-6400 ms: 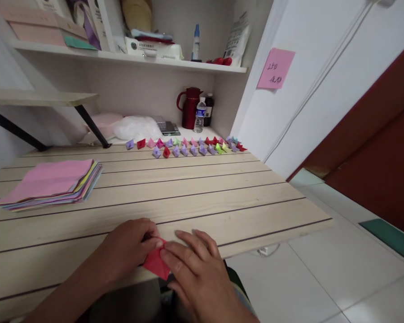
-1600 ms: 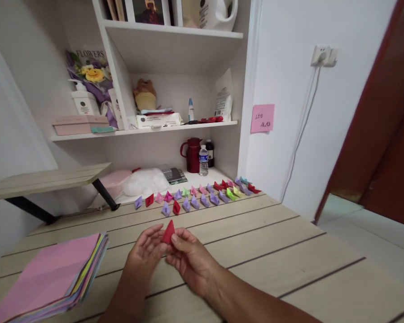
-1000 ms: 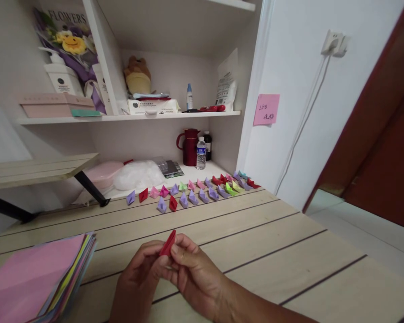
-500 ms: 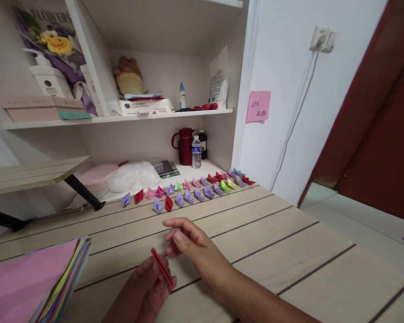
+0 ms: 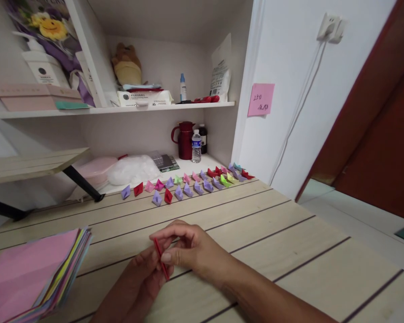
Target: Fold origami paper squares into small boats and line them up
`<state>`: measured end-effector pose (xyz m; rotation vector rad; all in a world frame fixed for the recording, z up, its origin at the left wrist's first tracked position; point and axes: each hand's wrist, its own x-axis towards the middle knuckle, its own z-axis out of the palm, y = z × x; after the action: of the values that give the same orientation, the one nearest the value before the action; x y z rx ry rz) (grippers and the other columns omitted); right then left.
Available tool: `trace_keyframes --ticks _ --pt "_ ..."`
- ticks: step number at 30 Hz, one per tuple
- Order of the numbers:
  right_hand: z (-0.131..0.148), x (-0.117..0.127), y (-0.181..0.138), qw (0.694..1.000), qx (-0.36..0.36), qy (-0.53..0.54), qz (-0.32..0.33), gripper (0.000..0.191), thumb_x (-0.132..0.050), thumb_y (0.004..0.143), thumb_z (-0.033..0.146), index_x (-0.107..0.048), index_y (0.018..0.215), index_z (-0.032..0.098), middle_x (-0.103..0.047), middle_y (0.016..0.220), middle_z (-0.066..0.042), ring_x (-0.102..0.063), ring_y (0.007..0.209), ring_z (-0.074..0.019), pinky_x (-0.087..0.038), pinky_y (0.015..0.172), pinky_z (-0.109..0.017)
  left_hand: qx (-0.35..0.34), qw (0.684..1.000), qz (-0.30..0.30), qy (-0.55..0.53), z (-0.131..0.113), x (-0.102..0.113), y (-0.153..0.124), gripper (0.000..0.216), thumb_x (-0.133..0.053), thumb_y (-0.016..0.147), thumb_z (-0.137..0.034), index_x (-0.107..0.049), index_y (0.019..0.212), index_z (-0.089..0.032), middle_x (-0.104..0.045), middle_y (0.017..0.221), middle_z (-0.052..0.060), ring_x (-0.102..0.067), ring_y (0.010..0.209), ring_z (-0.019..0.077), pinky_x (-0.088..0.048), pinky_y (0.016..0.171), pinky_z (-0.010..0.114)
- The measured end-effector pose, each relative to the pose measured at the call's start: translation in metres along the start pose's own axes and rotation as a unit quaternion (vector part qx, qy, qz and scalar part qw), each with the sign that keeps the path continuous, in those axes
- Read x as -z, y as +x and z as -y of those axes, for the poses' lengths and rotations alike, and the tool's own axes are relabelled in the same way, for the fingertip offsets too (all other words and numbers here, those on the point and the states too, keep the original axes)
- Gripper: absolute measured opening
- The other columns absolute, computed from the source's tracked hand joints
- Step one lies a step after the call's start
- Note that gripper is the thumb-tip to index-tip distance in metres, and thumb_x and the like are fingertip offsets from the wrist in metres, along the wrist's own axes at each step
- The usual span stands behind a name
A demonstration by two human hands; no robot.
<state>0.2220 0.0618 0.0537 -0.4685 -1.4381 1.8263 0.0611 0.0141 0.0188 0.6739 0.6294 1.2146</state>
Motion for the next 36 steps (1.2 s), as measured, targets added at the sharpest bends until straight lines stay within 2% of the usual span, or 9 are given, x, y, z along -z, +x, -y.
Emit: trace_keyframes --ticks 5,13,18,21,24,26,28,32,36 --pt "0.000 -0.001 -0.001 1.000 0.003 -0.010 -0.015 0.028 -0.081 0.075 0.030 -0.077 0.101 0.022 -0.062 0.096 -0.002 -0.061 0.071 -0.0123 -0.054 0.069 -0.028 -0.004 1.000 -0.024 0.006 0.001 0.001 -0.001 0.011 -0.073 0.082 -0.030 -0.074 0.077 -0.020 -0.059 0.071 0.001 -0.051 0.073 0.0139 -0.043 0.076 0.027" --pt "0.004 -0.001 -0.002 0.999 0.007 -0.045 -0.019 0.024 -0.073 0.081 0.028 -0.076 0.104 0.020 -0.065 0.101 -0.005 -0.063 0.086 -0.0175 -0.052 0.079 -0.031 -0.006 0.999 -0.040 0.015 -0.004 -0.006 -0.002 0.019 -0.076 0.078 -0.033 -0.071 0.072 -0.016 -0.058 0.070 0.000 -0.051 0.073 0.0121 -0.044 0.077 0.024" --pt "0.003 -0.005 -0.002 0.980 0.044 -0.186 -0.059 0.031 -0.063 0.081 0.015 -0.074 0.109 0.024 -0.065 0.098 -0.002 -0.060 0.073 -0.0133 -0.049 0.069 -0.027 -0.048 0.990 -0.095 0.090 0.005 -0.004 0.002 0.030 -0.078 0.072 -0.044 -0.065 0.063 -0.018 -0.057 0.065 0.000 -0.051 0.068 0.0136 -0.045 0.071 0.026" --pt "-0.001 -0.005 -0.002 0.950 0.091 -0.286 -0.081 0.044 -0.061 0.076 0.005 -0.070 0.113 0.027 -0.062 0.098 -0.002 -0.060 0.082 -0.0149 -0.048 0.071 -0.026 -0.076 0.979 -0.132 0.134 0.009 0.001 0.006 0.029 -0.078 0.071 -0.046 -0.068 0.068 -0.019 -0.059 0.065 0.000 -0.052 0.066 0.0142 -0.044 0.069 0.027" --pt "-0.005 -0.002 -0.001 0.934 0.104 -0.324 -0.106 0.036 -0.061 0.075 0.004 -0.066 0.104 0.024 -0.061 0.094 -0.001 -0.059 0.083 -0.0151 -0.047 0.070 -0.025 -0.116 0.964 -0.154 0.184 0.006 0.006 0.010 0.024 -0.079 0.070 -0.044 -0.073 0.069 -0.020 -0.057 0.062 -0.002 -0.051 0.064 0.0142 -0.044 0.070 0.027" --pt "-0.008 -0.001 0.000 0.936 0.098 -0.315 -0.125 0.024 -0.063 0.076 0.007 -0.061 0.094 0.022 -0.059 0.086 0.001 -0.056 0.075 -0.0132 -0.044 0.066 -0.023 -0.156 0.948 -0.170 0.220 0.003 0.009 0.012 0.022 -0.081 0.066 -0.043 -0.076 0.067 -0.021 -0.061 0.070 0.001 -0.056 0.074 0.0174 -0.045 0.076 0.028" --pt "-0.010 -0.001 0.000 0.942 0.086 -0.297 -0.131 0.014 -0.064 0.079 0.012 -0.055 0.086 0.021 -0.057 0.078 0.003 -0.052 0.068 -0.0122 -0.041 0.061 -0.023 -0.190 0.933 -0.186 0.244 0.001 0.011 0.014 0.022 -0.082 0.063 -0.043 -0.077 0.065 -0.022 -0.066 0.092 0.006 -0.059 0.095 0.0236 -0.045 0.087 0.031" --pt "-0.009 -0.006 -0.003 0.942 0.088 -0.304 -0.111 0.009 -0.059 0.084 0.017 -0.052 0.082 0.021 -0.055 0.073 0.003 -0.050 0.068 -0.0129 -0.040 0.061 -0.023 -0.209 0.918 -0.209 0.265 0.001 0.015 0.014 0.023 -0.079 0.065 -0.047 -0.078 0.069 -0.024 -0.058 0.135 0.010 -0.048 0.128 0.0347 -0.037 0.107 0.044" --pt "-0.005 -0.010 -0.008 0.916 0.117 -0.368 -0.107 0.010 -0.057 0.086 0.019 -0.051 0.078 0.022 -0.056 0.071 0.002 -0.051 0.066 -0.0131 -0.039 0.058 -0.023 -0.163 0.933 -0.127 0.295 0.000 0.011 0.008 0.027 -0.073 0.073 -0.050 -0.080 0.078 -0.024 -0.068 0.124 0.012 -0.054 0.123 0.0356 -0.038 0.107 0.047"
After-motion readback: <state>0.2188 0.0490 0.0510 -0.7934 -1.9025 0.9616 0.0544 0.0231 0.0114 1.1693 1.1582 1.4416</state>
